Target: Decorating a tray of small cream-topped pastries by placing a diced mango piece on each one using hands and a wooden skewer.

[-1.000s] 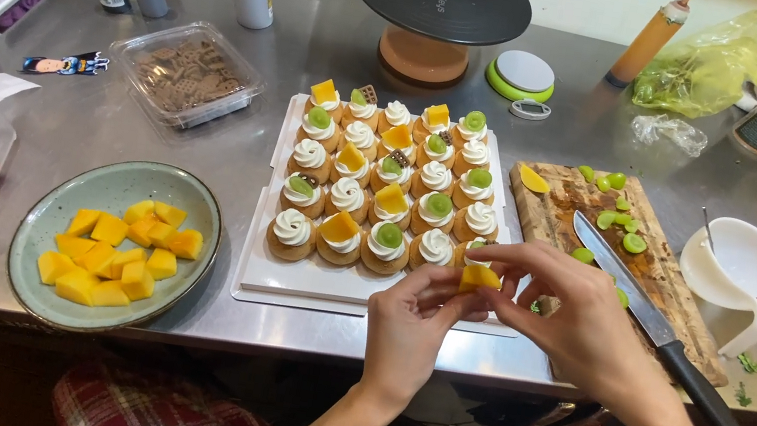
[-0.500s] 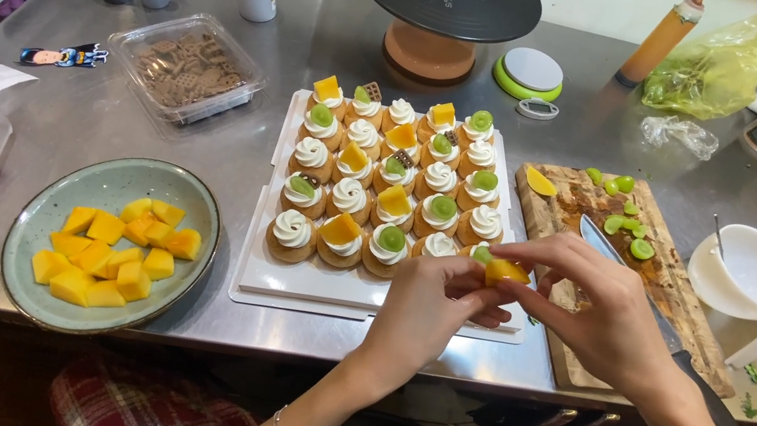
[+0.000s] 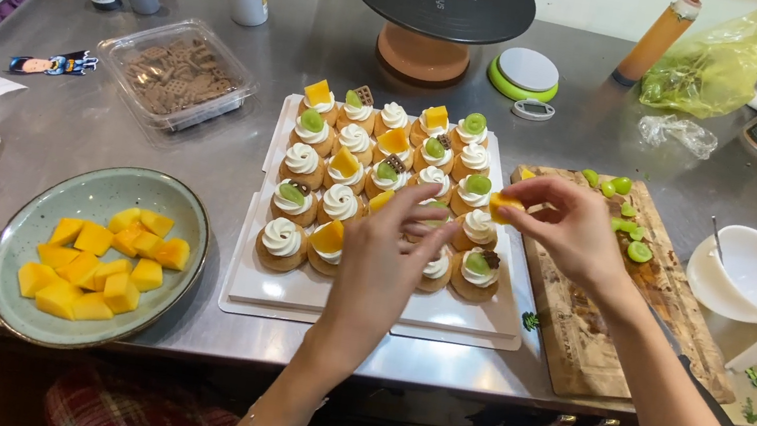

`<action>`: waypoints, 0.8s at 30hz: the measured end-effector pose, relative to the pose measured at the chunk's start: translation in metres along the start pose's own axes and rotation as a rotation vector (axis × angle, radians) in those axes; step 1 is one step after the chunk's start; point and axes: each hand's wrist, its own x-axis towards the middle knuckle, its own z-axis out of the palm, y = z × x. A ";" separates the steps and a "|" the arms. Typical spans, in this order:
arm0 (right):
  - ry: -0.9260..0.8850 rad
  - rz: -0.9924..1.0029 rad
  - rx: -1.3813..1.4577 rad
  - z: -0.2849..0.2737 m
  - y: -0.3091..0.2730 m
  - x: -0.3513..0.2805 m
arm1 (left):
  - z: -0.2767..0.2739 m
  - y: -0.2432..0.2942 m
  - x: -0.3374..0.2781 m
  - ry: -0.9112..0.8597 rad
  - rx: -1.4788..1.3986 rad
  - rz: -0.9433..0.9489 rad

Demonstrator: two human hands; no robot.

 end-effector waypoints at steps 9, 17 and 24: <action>-0.060 0.091 -0.069 0.011 0.023 0.005 | -0.045 -0.010 -0.024 0.209 -0.010 0.019; -0.074 0.240 -0.216 0.010 0.008 0.009 | -0.046 -0.012 -0.031 0.237 0.004 -0.043; -0.105 0.019 -0.284 0.009 0.021 0.012 | -0.053 -0.009 -0.037 0.356 -0.079 -0.109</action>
